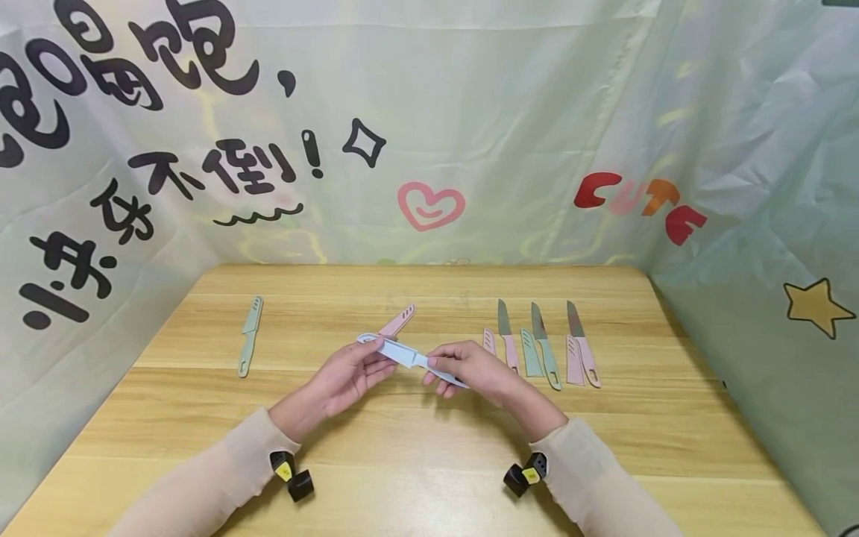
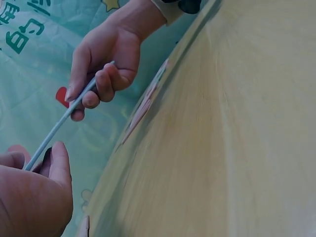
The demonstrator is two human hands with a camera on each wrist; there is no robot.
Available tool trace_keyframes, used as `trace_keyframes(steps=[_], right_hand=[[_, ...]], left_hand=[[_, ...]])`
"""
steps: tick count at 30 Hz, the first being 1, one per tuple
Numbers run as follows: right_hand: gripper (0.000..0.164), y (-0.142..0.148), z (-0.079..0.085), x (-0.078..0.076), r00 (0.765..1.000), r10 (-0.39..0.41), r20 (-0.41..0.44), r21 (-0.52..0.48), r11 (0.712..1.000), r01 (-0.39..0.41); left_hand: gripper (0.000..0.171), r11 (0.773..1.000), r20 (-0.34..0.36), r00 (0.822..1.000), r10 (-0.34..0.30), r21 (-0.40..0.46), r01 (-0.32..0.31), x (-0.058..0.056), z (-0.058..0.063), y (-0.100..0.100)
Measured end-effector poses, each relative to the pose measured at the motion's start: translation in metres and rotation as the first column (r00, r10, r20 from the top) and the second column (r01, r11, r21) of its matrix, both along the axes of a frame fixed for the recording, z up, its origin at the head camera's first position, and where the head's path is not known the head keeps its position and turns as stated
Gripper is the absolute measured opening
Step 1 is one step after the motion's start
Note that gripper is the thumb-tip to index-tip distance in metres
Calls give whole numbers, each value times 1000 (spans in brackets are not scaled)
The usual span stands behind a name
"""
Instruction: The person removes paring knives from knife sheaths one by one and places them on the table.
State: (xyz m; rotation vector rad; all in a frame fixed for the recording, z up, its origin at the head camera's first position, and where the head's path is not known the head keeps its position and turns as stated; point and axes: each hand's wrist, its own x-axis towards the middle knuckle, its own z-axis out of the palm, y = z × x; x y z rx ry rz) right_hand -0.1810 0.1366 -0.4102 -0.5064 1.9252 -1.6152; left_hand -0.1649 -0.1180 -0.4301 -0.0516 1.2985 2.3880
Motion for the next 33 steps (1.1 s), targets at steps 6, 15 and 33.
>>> trace_keyframes(steps=[6, 15, 33], right_hand=[[39, -1, -2, -1, 1000, -6, 11, 5, 1000, 6], [38, -5, -2, -4, 1000, -5, 31, 18, 1000, 5], [36, -7, -5, -12, 991, 37, 129, -10, 999, -36]], left_hand=[[42, 1000, 6, 1000, 19, 22, -19, 1, -1, 2], [41, 997, 28, 998, 54, 57, -55, 3, -2, 4], [43, 988, 63, 995, 78, 129, -86, 4, -8, 4]])
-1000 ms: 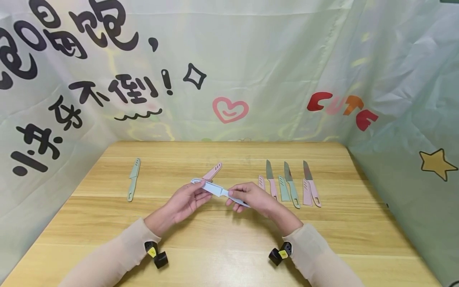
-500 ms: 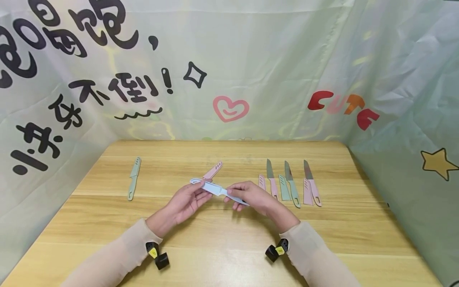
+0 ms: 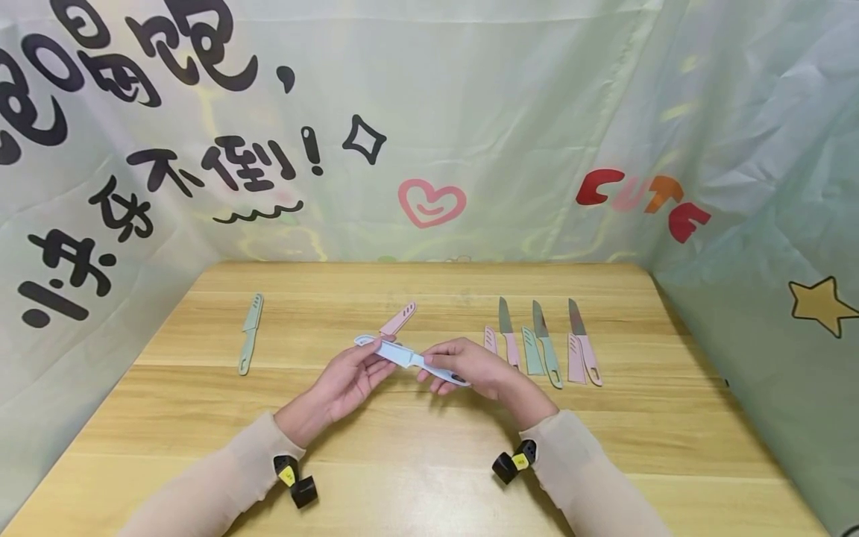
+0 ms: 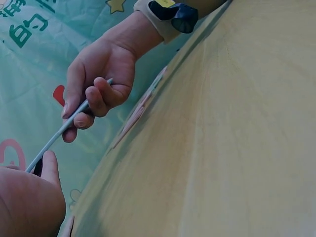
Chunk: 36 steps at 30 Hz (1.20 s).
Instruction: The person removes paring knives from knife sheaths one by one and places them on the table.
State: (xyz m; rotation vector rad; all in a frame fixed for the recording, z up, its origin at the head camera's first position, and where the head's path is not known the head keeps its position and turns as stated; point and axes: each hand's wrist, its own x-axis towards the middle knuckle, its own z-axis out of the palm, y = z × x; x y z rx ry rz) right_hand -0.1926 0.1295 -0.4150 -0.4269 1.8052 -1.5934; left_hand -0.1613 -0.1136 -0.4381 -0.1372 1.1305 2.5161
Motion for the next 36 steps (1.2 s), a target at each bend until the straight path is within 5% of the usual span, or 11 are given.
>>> trace_keyframes(steps=[12, 36], right_hand=[[34, 2, -3, -7, 996, 34, 82, -55, 998, -29], [31, 4, -8, -11, 993, 66, 98, -61, 996, -60]], left_hand=[[42, 1000, 8, 1000, 23, 21, -23, 2, -3, 1], [43, 1000, 8, 1000, 28, 13, -28, 8, -5, 1]])
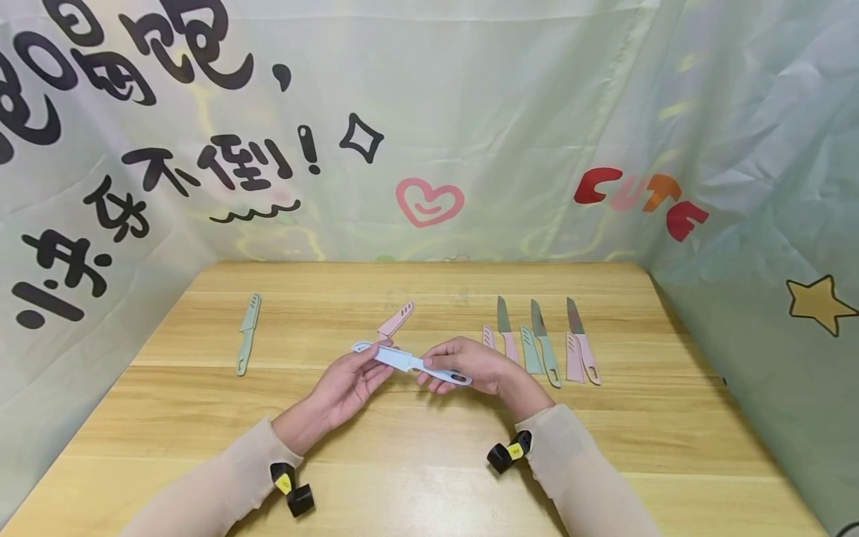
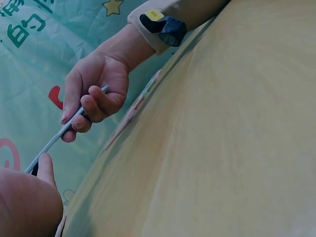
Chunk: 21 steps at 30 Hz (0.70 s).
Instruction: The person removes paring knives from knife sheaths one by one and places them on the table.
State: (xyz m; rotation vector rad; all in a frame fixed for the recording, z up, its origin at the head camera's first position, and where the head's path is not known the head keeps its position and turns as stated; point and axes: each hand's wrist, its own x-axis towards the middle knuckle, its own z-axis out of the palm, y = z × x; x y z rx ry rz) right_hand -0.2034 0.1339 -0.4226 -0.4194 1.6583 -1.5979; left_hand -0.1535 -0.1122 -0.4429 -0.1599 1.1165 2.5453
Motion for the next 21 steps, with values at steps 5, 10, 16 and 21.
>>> trace_keyframes(steps=[5, 10, 16, 21], right_hand=[[30, 1, 1, 0, 1000, 5, -8, 3, 1000, -5], [31, 1, 2, 2, 1000, 17, -23, 10, 1000, -17], [33, 2, 3, 2, 999, 34, -41, 19, 999, -33], [33, 4, 3, 4, 999, 26, -48, 33, 999, -25]], left_hand=[[43, 1000, -2, 1000, -2, 2, 2, 1, -1, 0], [44, 1000, -10, 1000, -2, 4, 2, 2, -2, -1], [45, 1000, -14, 1000, -10, 25, 10, 2, -4, -1], [49, 999, -14, 1000, -21, 49, 22, 2, -5, -1]])
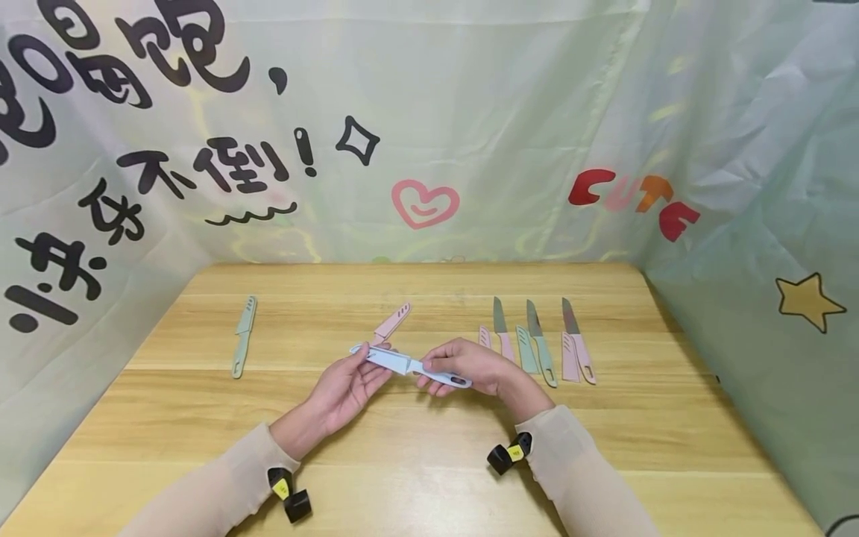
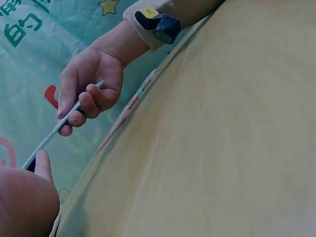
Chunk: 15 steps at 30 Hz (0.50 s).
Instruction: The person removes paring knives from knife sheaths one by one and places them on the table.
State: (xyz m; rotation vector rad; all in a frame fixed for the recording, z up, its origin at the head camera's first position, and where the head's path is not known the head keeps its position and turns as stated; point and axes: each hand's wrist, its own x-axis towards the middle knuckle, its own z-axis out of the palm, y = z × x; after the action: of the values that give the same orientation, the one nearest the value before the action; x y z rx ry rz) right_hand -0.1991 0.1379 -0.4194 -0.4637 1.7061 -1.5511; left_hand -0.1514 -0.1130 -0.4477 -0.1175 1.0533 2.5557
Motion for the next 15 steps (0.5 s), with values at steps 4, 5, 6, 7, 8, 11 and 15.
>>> trace_keyframes(steps=[4, 5, 6, 7, 8, 11, 15], right_hand=[[33, 1, 0, 1, 1000, -3, -8, 16, 1000, 3], [32, 1, 0, 1, 1000, -5, -7, 19, 1000, 5], [32, 2, 0, 1, 1000, -3, -13, 19, 1000, 3], [33, 2, 0, 1, 1000, -1, -19, 19, 1000, 2], [33, 2, 0, 1, 1000, 0, -24, 19, 1000, 0], [32, 4, 0, 1, 999, 2, -33, 15, 1000, -2], [32, 5, 1, 0, 1000, 5, -29, 9, 1000, -4]], left_hand=[[53, 1000, 1, 1000, 4, 3, -4, 0, -1, 0], [53, 1000, 6, 1000, 7, 3, -7, 1, -2, 0], [53, 1000, 3, 1000, 8, 1, -8, 1, -2, 0], [54, 1000, -2, 1000, 9, 1, -9, 1, -3, 0], [55, 1000, -5, 1000, 12, 0, -12, 2, -3, 1], [56, 1000, -20, 1000, 24, 0, -24, 2, -3, 1], [56, 999, -22, 999, 46, 0, -46, 2, -3, 2]])
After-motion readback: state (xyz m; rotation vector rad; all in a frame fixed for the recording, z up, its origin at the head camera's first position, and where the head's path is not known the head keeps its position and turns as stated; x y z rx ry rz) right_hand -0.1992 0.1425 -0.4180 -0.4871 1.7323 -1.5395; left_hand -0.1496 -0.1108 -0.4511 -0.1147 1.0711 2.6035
